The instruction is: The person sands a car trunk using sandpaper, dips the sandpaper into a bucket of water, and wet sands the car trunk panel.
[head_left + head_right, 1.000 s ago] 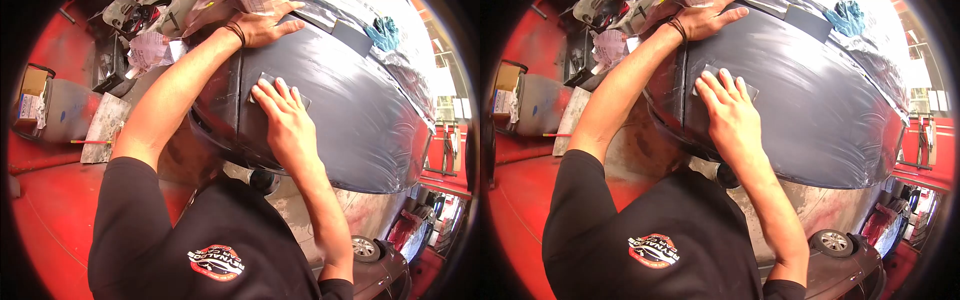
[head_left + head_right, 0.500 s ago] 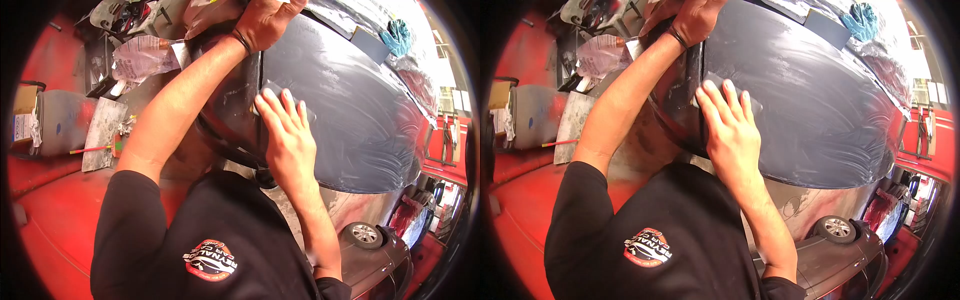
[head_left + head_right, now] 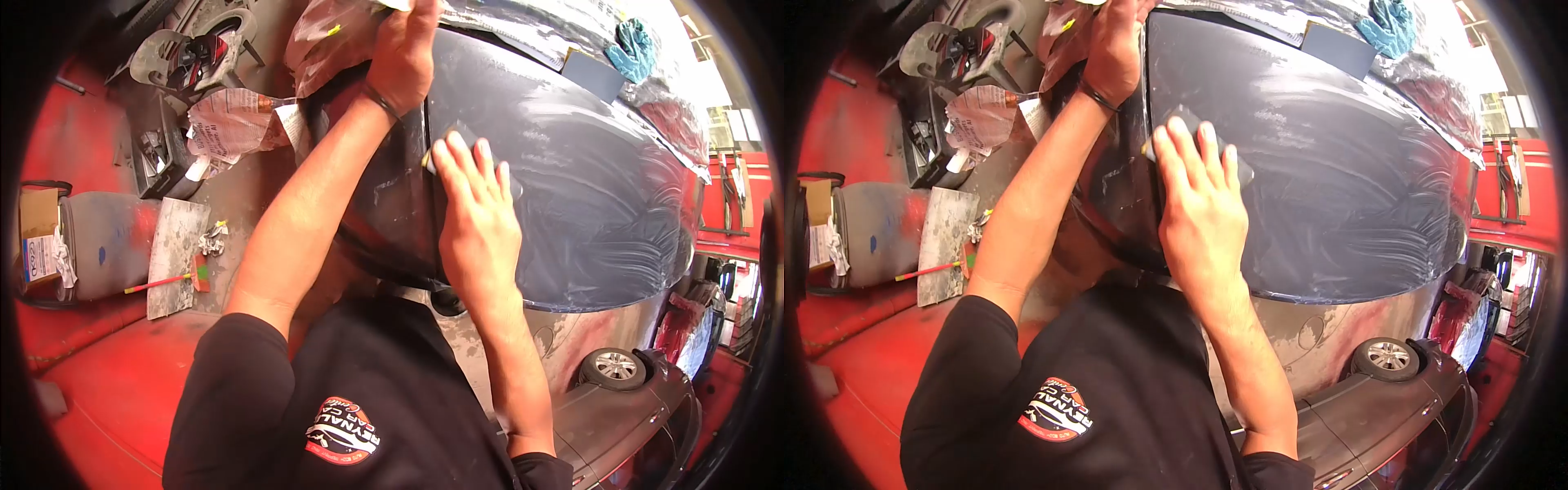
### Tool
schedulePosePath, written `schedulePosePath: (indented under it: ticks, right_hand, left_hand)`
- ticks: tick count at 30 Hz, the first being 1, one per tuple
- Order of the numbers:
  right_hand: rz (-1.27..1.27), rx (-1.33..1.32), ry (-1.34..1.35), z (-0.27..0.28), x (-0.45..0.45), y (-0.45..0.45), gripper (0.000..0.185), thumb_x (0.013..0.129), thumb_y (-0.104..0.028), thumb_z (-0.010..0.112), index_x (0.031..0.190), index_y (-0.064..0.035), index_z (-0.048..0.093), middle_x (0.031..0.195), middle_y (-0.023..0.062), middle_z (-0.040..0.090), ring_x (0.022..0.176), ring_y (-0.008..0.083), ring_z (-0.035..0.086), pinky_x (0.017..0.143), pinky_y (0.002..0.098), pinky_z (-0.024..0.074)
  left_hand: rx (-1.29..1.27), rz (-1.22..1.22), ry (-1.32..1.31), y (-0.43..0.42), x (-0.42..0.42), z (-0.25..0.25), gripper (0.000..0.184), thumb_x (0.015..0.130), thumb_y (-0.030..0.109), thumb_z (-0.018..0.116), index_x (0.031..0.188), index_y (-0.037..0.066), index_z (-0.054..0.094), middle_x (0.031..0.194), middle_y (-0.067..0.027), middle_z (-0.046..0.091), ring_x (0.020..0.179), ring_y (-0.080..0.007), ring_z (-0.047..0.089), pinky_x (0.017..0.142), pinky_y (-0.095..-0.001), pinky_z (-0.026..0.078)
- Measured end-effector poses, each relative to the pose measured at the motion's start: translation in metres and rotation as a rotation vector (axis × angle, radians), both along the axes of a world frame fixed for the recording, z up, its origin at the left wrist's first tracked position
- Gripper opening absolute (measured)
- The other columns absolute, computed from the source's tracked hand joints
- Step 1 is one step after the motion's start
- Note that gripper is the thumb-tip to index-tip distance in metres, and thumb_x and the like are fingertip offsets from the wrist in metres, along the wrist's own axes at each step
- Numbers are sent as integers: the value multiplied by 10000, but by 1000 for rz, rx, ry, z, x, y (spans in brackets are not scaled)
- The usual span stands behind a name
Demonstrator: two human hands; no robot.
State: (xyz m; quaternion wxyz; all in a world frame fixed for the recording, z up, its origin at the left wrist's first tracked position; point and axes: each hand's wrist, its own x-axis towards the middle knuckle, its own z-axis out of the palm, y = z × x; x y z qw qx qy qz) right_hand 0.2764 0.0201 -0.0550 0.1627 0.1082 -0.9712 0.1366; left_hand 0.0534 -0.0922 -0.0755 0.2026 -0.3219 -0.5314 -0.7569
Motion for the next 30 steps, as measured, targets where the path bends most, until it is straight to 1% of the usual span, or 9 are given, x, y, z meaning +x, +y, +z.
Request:
schedulePosePath:
  ticks: [4,5,6,9,10,13,24,28,30]
  right_hand:
    - [76,50,-157,0,72,22,629,947,17,652,1565,-97,639,1640,98,611,1571,381,509,1301,597,382]
    - [76,52,-174,-1,85,24,631,946,17,653,1567,-95,639,1644,99,607,1573,379,508,1305,595,377]
    - [76,51,-185,-2,88,25,633,945,17,654,1569,-93,639,1649,101,603,1575,378,507,1308,593,372]
    - [84,-35,-67,-1,35,13,566,981,23,622,1538,-76,651,1638,120,607,1567,388,510,1313,584,361]
    - [73,-79,-25,1,9,6,547,999,28,603,1534,-74,649,1635,127,607,1571,394,502,1317,585,352]
    - [-7,-44,88,-3,-55,-12,579,990,-43,594,1569,-37,588,1656,135,573,1584,383,470,1327,583,329]
    - [-164,-44,31,-5,-19,-30,624,980,34,579,1594,-82,595,1675,122,569,1587,399,481,1315,615,338]
    - [-261,-68,118,11,-117,-58,566,1014,26,545,1571,-65,592,1656,143,582,1570,417,493,1313,608,341]
    - [-312,-71,134,7,-136,-64,546,1029,21,538,1558,-95,604,1664,129,580,1589,392,478,1328,585,335]
  left_hand:
    - [231,-114,-110,4,-6,1,717,1237,492,286,1722,-35,281,1745,-185,410,1594,-298,435,1321,-513,326]
    - [273,-40,-131,8,-1,2,702,1212,513,383,1654,-29,440,1690,-226,492,1570,-344,472,1302,-556,344]
    - [228,-10,-122,7,-5,2,771,1187,617,411,1619,-18,479,1559,-212,617,1489,-349,577,1249,-475,442]
    - [85,38,-88,1,-6,7,882,1177,690,304,1667,-39,391,1557,-232,595,1499,-321,557,1277,-475,409]
    - [44,68,-145,1,0,14,1006,1121,798,306,1669,-42,376,1554,-274,603,1517,-328,544,1297,-474,365]
    - [-10,48,-127,0,-2,10,946,1147,749,303,1674,-32,384,1554,-263,606,1514,-325,547,1307,-465,361]
    - [-45,-268,-234,-37,-37,53,780,1216,579,295,1744,7,236,1704,-290,446,1575,-388,479,1329,-487,355]
    - [-274,28,150,-31,-100,88,606,1216,459,437,1613,3,478,1613,-266,577,1506,-366,563,1251,-450,438]
    - [-453,274,320,-19,-135,89,561,1171,433,539,1549,18,558,1531,-246,636,1456,-447,573,1217,-499,437]
